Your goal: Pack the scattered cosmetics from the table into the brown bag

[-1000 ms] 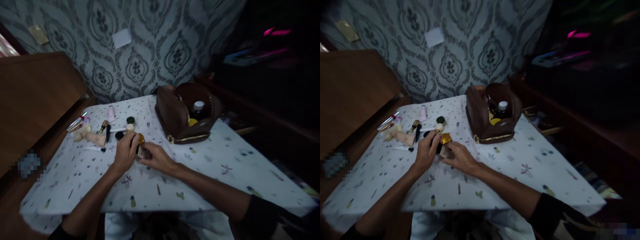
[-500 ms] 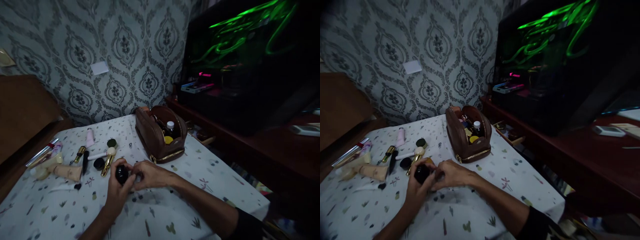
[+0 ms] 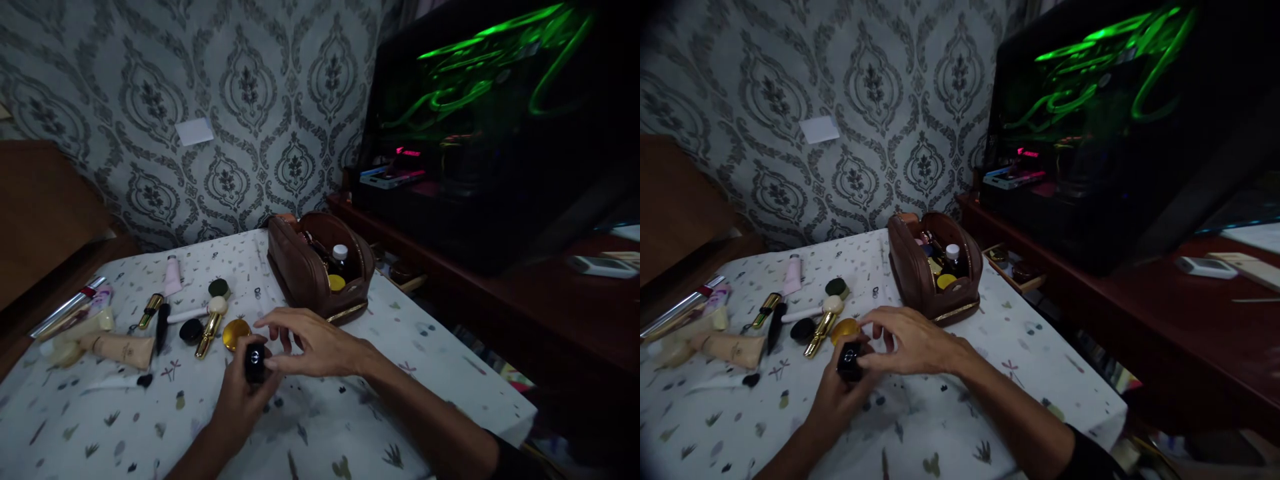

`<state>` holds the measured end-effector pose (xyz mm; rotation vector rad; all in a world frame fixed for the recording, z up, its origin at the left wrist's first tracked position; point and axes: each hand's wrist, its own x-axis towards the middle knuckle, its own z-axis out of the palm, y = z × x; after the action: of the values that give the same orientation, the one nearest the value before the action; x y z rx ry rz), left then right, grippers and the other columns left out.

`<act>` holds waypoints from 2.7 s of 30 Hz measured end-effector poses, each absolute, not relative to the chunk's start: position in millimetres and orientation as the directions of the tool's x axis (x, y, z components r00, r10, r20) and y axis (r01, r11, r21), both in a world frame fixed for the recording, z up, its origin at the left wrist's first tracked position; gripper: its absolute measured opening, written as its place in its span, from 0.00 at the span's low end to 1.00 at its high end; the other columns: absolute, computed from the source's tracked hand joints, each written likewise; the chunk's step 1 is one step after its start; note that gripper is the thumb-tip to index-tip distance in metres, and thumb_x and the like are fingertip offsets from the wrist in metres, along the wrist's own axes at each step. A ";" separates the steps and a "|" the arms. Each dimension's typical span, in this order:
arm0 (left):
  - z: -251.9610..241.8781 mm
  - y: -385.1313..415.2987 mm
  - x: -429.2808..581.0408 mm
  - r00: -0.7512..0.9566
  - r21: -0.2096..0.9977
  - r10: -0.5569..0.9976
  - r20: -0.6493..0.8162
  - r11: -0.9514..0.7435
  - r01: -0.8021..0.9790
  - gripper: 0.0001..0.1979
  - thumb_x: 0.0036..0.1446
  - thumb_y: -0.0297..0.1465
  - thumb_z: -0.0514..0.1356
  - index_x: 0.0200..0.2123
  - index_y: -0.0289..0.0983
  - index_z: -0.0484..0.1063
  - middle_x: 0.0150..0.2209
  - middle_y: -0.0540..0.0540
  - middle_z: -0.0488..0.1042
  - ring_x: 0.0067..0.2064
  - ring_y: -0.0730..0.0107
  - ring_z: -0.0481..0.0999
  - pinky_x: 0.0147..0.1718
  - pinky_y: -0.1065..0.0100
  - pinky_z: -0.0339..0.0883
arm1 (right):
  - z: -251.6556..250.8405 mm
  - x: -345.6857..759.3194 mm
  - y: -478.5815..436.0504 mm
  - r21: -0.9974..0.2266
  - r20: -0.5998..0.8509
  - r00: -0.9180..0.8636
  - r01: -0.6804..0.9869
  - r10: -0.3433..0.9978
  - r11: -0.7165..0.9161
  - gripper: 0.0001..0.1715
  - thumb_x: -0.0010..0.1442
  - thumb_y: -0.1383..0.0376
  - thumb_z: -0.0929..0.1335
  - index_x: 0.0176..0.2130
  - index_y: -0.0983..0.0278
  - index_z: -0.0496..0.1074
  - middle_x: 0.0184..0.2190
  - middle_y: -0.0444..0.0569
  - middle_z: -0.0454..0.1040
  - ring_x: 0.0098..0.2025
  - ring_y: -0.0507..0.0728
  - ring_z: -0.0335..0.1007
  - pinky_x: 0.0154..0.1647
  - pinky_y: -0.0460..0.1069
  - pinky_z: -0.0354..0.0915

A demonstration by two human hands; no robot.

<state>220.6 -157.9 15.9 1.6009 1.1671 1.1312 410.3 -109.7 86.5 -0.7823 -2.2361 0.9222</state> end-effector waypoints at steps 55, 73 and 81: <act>57.7 -116.0 329.6 0.761 -0.103 0.510 0.402 -0.800 0.591 0.26 0.61 0.20 0.52 0.62 0.33 0.63 0.63 0.35 0.70 0.65 0.53 0.67 0.43 0.58 0.77 | 183.1 536.9 -61.2 -0.172 0.348 -0.541 0.766 0.766 0.619 0.19 0.65 0.56 0.67 0.51 0.61 0.74 0.41 0.51 0.78 0.37 0.58 0.76 0.35 0.51 0.68; 60.7 -116.3 329.5 0.779 -0.277 0.466 0.420 -0.752 0.598 0.21 0.67 0.25 0.50 0.61 0.35 0.67 0.61 0.40 0.72 0.64 0.58 0.67 0.40 0.64 0.76 | 168.7 530.6 -49.7 0.076 0.051 -0.551 0.834 0.833 0.547 0.17 0.59 0.66 0.74 0.49 0.63 0.73 0.41 0.49 0.77 0.37 0.56 0.75 0.31 0.47 0.58; 61.3 -115.0 330.3 0.792 -0.280 0.464 0.395 -0.761 0.586 0.22 0.66 0.24 0.51 0.62 0.35 0.67 0.61 0.38 0.72 0.64 0.57 0.67 0.39 0.64 0.76 | 168.6 518.9 -56.9 0.414 0.007 -0.460 0.810 0.888 0.417 0.14 0.64 0.60 0.70 0.49 0.61 0.75 0.43 0.52 0.76 0.30 0.54 0.73 0.23 0.48 0.44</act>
<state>330.3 -115.0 61.3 3.3438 1.0243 0.5521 518.9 -56.9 168.6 -1.7156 -2.8175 -0.6168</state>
